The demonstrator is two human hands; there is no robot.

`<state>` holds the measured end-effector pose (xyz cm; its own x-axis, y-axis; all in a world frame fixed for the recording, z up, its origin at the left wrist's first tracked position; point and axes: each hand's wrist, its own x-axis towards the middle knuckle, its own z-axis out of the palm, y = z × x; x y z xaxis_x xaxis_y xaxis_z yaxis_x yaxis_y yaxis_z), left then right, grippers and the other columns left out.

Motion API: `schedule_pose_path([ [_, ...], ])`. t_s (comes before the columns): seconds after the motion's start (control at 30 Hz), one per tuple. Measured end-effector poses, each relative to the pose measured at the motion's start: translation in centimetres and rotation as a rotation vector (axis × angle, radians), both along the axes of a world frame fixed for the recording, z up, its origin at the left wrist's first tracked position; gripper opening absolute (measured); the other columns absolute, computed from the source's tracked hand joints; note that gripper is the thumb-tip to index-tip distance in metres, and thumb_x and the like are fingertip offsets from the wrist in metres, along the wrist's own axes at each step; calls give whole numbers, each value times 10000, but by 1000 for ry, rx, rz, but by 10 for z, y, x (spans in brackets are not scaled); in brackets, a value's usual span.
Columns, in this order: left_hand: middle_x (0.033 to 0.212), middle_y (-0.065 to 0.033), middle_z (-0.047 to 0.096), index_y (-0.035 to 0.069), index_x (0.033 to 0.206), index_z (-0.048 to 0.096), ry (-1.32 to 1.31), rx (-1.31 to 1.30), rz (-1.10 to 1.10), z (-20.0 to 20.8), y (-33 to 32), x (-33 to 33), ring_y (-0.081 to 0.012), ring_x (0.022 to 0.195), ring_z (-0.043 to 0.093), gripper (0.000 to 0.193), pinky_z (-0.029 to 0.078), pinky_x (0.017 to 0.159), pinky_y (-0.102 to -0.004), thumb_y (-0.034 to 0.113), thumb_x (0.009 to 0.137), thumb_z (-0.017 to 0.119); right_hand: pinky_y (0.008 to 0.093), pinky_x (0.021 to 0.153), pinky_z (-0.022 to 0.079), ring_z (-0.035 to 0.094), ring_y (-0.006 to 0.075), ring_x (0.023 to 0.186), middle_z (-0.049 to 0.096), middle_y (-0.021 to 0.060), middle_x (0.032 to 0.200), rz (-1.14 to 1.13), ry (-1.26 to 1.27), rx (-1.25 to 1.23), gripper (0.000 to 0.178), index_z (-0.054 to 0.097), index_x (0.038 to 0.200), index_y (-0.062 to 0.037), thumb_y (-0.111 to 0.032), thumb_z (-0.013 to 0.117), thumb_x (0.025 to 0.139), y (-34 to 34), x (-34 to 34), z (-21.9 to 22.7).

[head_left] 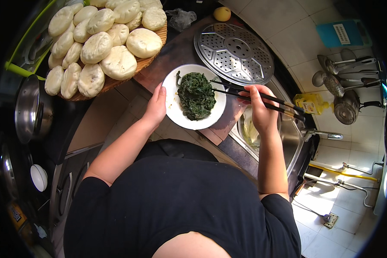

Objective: The person mixes cooked green leafy vegetables in a white bowl using chopsticks. They then open a steamer pot on the stove, remove cooked meat pieces with chopsticks, and place them into a separate bowl.

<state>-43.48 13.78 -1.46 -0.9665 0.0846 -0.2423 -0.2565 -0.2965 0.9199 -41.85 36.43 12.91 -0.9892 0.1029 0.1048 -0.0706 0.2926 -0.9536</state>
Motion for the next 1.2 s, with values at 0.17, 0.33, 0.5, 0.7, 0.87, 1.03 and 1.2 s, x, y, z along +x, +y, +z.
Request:
schedule_pose_path([
  [0.17, 1222, -118, 388, 25, 1249, 301, -42, -60, 5, -6, 0, -2, -172, 1131, 352, 423, 270, 947, -278, 291, 926, 241, 304, 649, 498, 601, 234, 701, 588, 163, 790, 49, -188, -334, 228, 517, 906, 43, -172, 448, 866, 0, -19, -53],
  [0.33, 1236, -109, 377, 26, 1255, 289, -48, -14, 28, -4, -1, 0, -177, 1147, 335, 434, 251, 960, -283, 303, 925, 237, 290, 643, 504, 599, 188, 695, 598, 134, 770, 242, -159, -201, 210, 536, 865, 50, -140, 447, 864, -17, 2, -24],
  [0.5, 1240, -101, 375, 23, 1251, 298, -22, -7, 26, -2, 0, -1, -175, 1150, 331, 434, 246, 962, -279, 304, 925, 236, 260, 639, 473, 597, 164, 690, 611, 102, 746, 376, 34, 540, 129, 578, 820, 12, -83, 490, 820, -32, 7, -38],
  [0.7, 1235, -112, 380, 18, 1246, 309, -9, -61, 21, -1, -1, 1, -177, 1144, 338, 429, 248, 959, -276, 295, 925, 241, 255, 573, 480, 591, 165, 625, 601, 109, 707, 12, -32, 74, 169, 558, 824, 15, -139, 489, 837, -5, 13, -1],
  [0.87, 1220, -115, 394, 17, 1240, 317, -14, -62, 31, -2, 3, 0, -179, 1134, 348, 428, 254, 955, -278, 296, 925, 240, 293, 560, 502, 601, 243, 624, 579, 169, 751, -177, -314, -427, 268, 490, 897, 30, -231, 445, 857, 34, 8, -67],
  [1.03, 1219, -114, 394, 17, 1237, 321, -1, -79, 19, -4, -1, -1, -179, 1133, 350, 425, 254, 955, -277, 294, 926, 236, 335, 560, 520, 599, 320, 664, 567, 214, 798, -272, -387, -758, 274, 455, 928, 29, -233, 435, 852, 36, 8, -104],
  [1.2, 1226, -112, 386, 14, 1240, 313, -6, -56, 24, 3, 1, 0, -177, 1139, 340, 428, 246, 960, -277, 295, 926, 234, 338, 568, 517, 600, 318, 693, 576, 215, 832, -303, -423, -903, 273, 476, 922, 12, -247, 459, 838, 41, 14, -114],
])
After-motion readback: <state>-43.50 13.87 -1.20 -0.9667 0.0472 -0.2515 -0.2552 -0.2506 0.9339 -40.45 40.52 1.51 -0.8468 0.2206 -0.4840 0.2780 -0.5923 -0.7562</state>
